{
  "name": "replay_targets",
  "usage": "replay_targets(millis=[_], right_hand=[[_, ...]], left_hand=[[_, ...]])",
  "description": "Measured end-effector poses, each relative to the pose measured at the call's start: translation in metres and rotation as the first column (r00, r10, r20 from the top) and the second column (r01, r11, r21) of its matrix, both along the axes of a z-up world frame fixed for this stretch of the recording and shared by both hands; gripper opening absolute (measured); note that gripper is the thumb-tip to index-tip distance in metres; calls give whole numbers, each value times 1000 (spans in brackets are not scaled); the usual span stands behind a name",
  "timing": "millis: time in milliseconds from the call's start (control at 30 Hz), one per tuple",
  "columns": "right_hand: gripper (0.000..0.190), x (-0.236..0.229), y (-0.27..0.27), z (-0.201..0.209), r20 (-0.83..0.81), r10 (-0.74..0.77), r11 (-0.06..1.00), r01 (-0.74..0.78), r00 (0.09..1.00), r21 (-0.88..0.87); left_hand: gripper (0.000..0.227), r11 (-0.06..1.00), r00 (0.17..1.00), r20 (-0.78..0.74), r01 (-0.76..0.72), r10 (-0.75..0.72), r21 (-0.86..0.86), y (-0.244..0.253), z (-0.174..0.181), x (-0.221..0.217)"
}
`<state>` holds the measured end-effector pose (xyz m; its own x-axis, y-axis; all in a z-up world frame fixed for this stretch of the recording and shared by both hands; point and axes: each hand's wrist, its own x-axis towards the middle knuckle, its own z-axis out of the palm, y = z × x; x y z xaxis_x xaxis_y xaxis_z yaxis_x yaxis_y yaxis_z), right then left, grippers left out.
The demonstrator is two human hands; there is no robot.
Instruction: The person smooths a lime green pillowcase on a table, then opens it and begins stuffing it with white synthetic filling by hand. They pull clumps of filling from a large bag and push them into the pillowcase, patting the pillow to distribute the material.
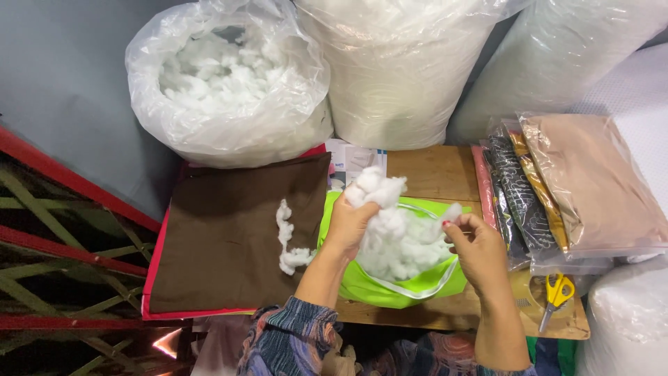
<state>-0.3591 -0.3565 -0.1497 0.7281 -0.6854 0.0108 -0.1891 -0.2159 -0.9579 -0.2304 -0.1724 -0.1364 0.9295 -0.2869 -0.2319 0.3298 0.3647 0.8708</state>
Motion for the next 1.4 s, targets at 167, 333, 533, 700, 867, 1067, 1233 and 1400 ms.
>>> replay_targets(millis=[167, 333, 533, 700, 867, 1067, 1233, 1400], right_hand=[[14, 1, -1, 15, -345, -65, 970, -23, 936, -244], [25, -4, -15, 2, -481, -129, 905, -95, 867, -415], [31, -2, 19, 40, -502, 106, 953, -232, 858, -195], [42, 8, 40, 40, -100, 161, 982, -149, 982, 113], [55, 15, 44, 24, 103, 222, 919, -243, 970, 311], [17, 17, 25, -3, 133, 136, 955, -166, 982, 245], [16, 9, 16, 0, 111, 84, 980, -102, 990, 172], [15, 5, 13, -1, 2, 72, 995, -72, 997, 72]], left_hand=[[53, 997, 997, -49, -58, 56, -41, 9, 0, 11], [52, 972, 979, -161, -154, 125, -179, 29, -32, 31], [53, 989, 979, -185, 56, -81, -136, 23, -9, 11], [61, 964, 951, -158, 262, -265, -41, 7, -20, -2], [55, 925, 915, -137, 373, -380, -71, 2, -9, -10], [53, 950, 941, -134, 310, -311, -24, 1, -43, 12], [51, 989, 977, -150, 146, -150, -39, 19, -26, 23], [51, 994, 978, -194, 62, -78, -86, 28, -10, 18]])
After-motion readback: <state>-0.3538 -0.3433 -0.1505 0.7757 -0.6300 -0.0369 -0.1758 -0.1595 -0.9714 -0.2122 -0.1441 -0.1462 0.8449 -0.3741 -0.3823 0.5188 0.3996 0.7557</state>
